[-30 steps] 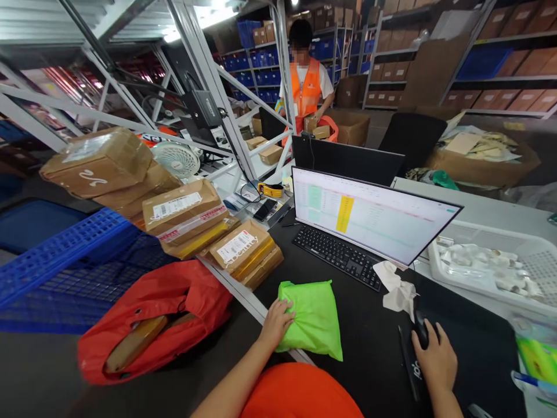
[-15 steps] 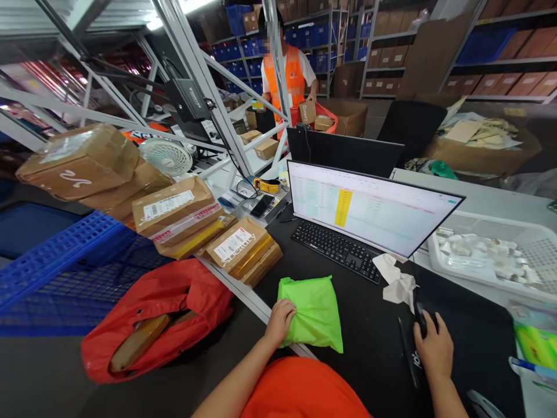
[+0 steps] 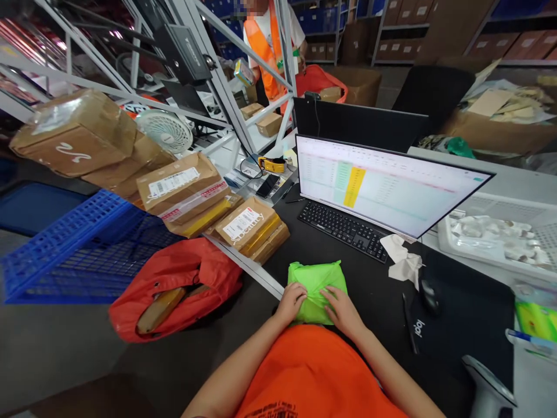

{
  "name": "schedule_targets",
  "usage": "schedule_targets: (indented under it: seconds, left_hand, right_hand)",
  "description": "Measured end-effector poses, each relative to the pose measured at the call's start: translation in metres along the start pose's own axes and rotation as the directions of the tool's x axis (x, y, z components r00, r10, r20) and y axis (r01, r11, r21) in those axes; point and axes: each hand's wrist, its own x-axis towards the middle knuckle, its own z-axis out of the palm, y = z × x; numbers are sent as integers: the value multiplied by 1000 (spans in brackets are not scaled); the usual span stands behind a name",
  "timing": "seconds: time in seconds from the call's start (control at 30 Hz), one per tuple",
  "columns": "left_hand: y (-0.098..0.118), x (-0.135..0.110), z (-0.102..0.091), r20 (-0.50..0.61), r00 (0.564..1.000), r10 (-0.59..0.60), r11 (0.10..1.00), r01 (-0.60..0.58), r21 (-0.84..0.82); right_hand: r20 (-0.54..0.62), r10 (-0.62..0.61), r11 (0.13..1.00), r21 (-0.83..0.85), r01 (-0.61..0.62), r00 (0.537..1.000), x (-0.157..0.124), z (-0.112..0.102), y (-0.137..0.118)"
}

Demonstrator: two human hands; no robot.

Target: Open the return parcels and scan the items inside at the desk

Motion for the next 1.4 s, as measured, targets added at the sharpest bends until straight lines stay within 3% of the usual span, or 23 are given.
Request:
schedule_targets:
  seconds: [0.13, 0.4, 0.57, 0.67, 0.83, 0.97, 1.1, 1.27, 1.4]
  left_hand:
    - [-9, -8, 0, 77, 997, -8, 1000, 9, -17]
    - [-20, -19, -2, 263, 964, 43, 998, -55, 41]
    - [-24, -31, 3, 344, 933, 109, 964, -184, 193]
    - [-26, -29, 2, 365, 905, 218, 906, -326, 270]
    - [-27, -21, -6, 323, 855, 406, 686, -519, 510]
    - [-35, -24, -10, 247, 861, 444, 619, -494, 610]
    - [-44, -29, -15, 246, 875, 416, 606, -469, 643]
    - [-45, -27, -24, 227, 950, 215, 696, -312, 646]
    - [-31, -27, -21, 119, 993, 16, 801, -84, 593]
  right_hand:
    - [128, -47, 999, -15, 50, 991, 24, 16, -14]
    - [171, -88, 996, 40, 83, 981, 18, 36, -13]
    - [219, -178, 984, 27, 177, 959, 19, 43, -12]
    - [248, -242, 969, 7, 247, 938, 19, 38, -6]
    - [231, -315, 922, -158, 355, 921, 24, 11, 15]
    - [223, -340, 876, -279, 394, 914, 22, -18, 41]
    - [214, -357, 839, -355, 413, 909, 9, -43, 69]
    - [103, -404, 822, -395, 410, 909, -3, -58, 88]
    - [-81, -390, 859, -390, 331, 917, -1, -46, 68]
